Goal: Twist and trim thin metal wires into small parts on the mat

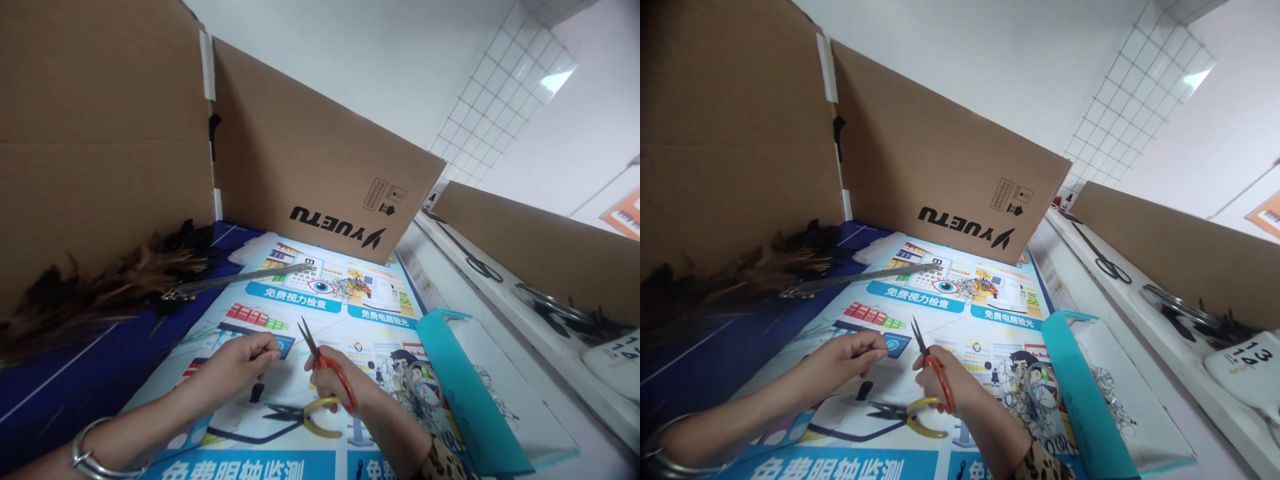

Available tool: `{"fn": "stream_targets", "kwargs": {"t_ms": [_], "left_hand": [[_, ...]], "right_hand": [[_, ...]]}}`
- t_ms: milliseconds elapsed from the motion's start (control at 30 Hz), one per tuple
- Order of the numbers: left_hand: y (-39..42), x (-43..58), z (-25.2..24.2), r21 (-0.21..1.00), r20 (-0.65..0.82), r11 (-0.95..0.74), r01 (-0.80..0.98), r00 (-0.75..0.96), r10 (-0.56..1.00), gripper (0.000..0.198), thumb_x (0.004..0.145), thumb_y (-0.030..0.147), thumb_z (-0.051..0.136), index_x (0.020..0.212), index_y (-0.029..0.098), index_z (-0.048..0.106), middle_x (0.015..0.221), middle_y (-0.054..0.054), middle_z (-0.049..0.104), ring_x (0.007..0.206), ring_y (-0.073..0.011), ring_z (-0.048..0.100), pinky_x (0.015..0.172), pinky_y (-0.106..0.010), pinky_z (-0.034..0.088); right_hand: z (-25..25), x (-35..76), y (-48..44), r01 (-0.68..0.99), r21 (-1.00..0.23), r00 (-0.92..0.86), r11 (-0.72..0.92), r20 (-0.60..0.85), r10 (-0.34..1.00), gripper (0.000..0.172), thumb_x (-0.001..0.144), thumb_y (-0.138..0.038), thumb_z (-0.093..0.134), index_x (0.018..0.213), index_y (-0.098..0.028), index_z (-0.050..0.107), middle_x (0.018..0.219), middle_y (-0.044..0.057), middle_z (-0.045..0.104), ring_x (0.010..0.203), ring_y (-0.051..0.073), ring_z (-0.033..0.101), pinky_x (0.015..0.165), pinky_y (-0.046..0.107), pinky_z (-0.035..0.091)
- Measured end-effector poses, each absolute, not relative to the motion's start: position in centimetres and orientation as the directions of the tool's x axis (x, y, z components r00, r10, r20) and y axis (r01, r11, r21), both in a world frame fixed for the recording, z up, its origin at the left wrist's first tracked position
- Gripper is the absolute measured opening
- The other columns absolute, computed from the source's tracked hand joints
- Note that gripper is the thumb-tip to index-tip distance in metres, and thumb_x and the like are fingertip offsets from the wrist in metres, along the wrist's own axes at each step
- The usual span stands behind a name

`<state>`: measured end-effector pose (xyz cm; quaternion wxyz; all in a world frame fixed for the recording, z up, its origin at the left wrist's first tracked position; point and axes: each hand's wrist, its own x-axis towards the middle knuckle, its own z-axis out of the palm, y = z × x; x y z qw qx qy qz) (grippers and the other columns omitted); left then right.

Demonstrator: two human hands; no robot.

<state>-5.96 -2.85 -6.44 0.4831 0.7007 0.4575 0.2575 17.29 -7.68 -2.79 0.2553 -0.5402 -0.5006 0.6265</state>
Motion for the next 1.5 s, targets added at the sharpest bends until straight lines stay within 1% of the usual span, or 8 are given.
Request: {"fn": "stream_targets", "kwargs": {"t_ms": [433, 667, 833, 933, 1033, 1133, 1367, 1500], "left_hand": [[-0.6, -6.2, -8.9, 0.933, -0.118, -0.053, 0.355, 0.444, 0.888, 0.024, 0.080, 0.044, 0.054, 0.070, 0.023, 0.054, 0.056, 0.005, 0.057, 0.055, -0.0162, 0.051, 0.058, -0.026, 0.034], [-0.4, -6.4, -9.4, 0.924, -0.112, -0.069, 0.377, 0.437, 0.892, 0.022, 0.078, 0.043, 0.056, 0.070, 0.023, 0.057, 0.056, 0.005, 0.058, 0.059, -0.0181, 0.054, 0.060, -0.027, 0.035], [0.0, -6.7, -9.6, 0.924, -0.106, -0.079, 0.374, 0.450, 0.887, 0.022, 0.078, 0.042, 0.056, 0.069, 0.022, 0.058, 0.056, 0.005, 0.057, 0.058, -0.0173, 0.051, 0.059, -0.027, 0.033], [0.7, -7.6, -8.7, 0.925, -0.098, -0.091, 0.370, 0.462, 0.881, 0.025, 0.079, 0.046, 0.057, 0.069, 0.022, 0.057, 0.058, 0.004, 0.057, 0.057, -0.0170, 0.048, 0.059, -0.027, 0.033], [1.4, -9.0, -6.8, 0.925, -0.023, -0.155, 0.348, 0.457, 0.889, 0.033, 0.083, 0.050, 0.058, 0.067, 0.022, 0.057, 0.064, 0.003, 0.059, 0.064, -0.0175, 0.050, 0.062, -0.027, 0.036], [1.7, -10.2, -4.8, 0.923, -0.020, -0.135, 0.359, 0.396, 0.918, 0.037, 0.084, 0.056, 0.060, 0.072, 0.022, 0.061, 0.064, 0.003, 0.058, 0.063, -0.0173, 0.048, 0.061, -0.027, 0.035], [0.8, -9.3, -3.9, 0.946, 0.014, -0.156, 0.284, 0.444, 0.896, 0.033, 0.084, 0.050, 0.063, 0.066, 0.022, 0.060, 0.064, 0.002, 0.061, 0.068, -0.0188, 0.053, 0.066, -0.028, 0.038], [0.2, -8.6, -4.5, 0.956, -0.006, -0.137, 0.260, 0.484, 0.875, 0.029, 0.087, 0.047, 0.061, 0.073, 0.022, 0.060, 0.063, 0.004, 0.060, 0.064, -0.0161, 0.050, 0.064, -0.027, 0.037]], "right_hand": [[-3.1, 16.3, -4.6, 0.230, -0.770, -0.282, -0.595, -0.638, 0.716, 0.021, 0.063, -0.019, 0.064, 0.081, -0.019, 0.054, 0.044, -0.012, 0.039, 0.032, 0.008, 0.040, 0.030, 0.017, 0.035], [-4.0, 16.4, -4.1, 0.110, -0.737, -0.280, -0.666, -0.666, 0.691, 0.022, 0.060, -0.015, 0.068, 0.073, -0.020, 0.051, 0.045, -0.014, 0.034, 0.035, 0.003, 0.027, 0.033, 0.015, 0.023], [-3.4, 17.0, -4.2, 0.222, -0.799, -0.371, -0.558, -0.599, 0.710, 0.023, 0.066, -0.030, 0.073, 0.075, -0.018, 0.056, 0.048, -0.010, 0.042, 0.038, 0.007, 0.037, 0.037, 0.020, 0.027], [-2.5, 18.0, -4.3, 0.449, -0.815, -0.356, -0.365, -0.538, 0.764, 0.018, 0.075, -0.034, 0.069, 0.082, -0.019, 0.061, 0.056, -0.007, 0.049, 0.045, 0.010, 0.044, 0.045, 0.022, 0.033], [-1.3, 19.5, -4.7, 0.781, -0.624, -0.233, -0.026, -0.330, 0.915, 0.019, 0.078, -0.029, 0.071, 0.095, -0.020, 0.068, 0.081, 0.000, 0.067, 0.069, 0.015, 0.060, 0.061, 0.024, 0.041], [-0.6, 21.1, -5.5, 0.931, -0.343, -0.218, 0.128, -0.237, 0.947, 0.028, 0.083, -0.025, 0.068, 0.111, -0.022, 0.070, 0.106, 0.007, 0.072, 0.094, 0.022, 0.066, 0.077, 0.028, 0.044], [-1.1, 22.6, -6.8, 0.959, -0.044, -0.281, 0.281, -0.306, 0.910, 0.046, 0.084, -0.013, 0.065, 0.130, -0.021, 0.066, 0.123, 0.014, 0.069, 0.116, 0.028, 0.061, 0.095, 0.034, 0.045], [-0.1, 21.3, -7.0, 0.950, 0.122, -0.245, 0.286, -0.272, 0.931, 0.036, 0.089, -0.006, 0.054, 0.118, -0.017, 0.071, 0.112, 0.016, 0.072, 0.109, 0.029, 0.065, 0.091, 0.038, 0.047]]}}
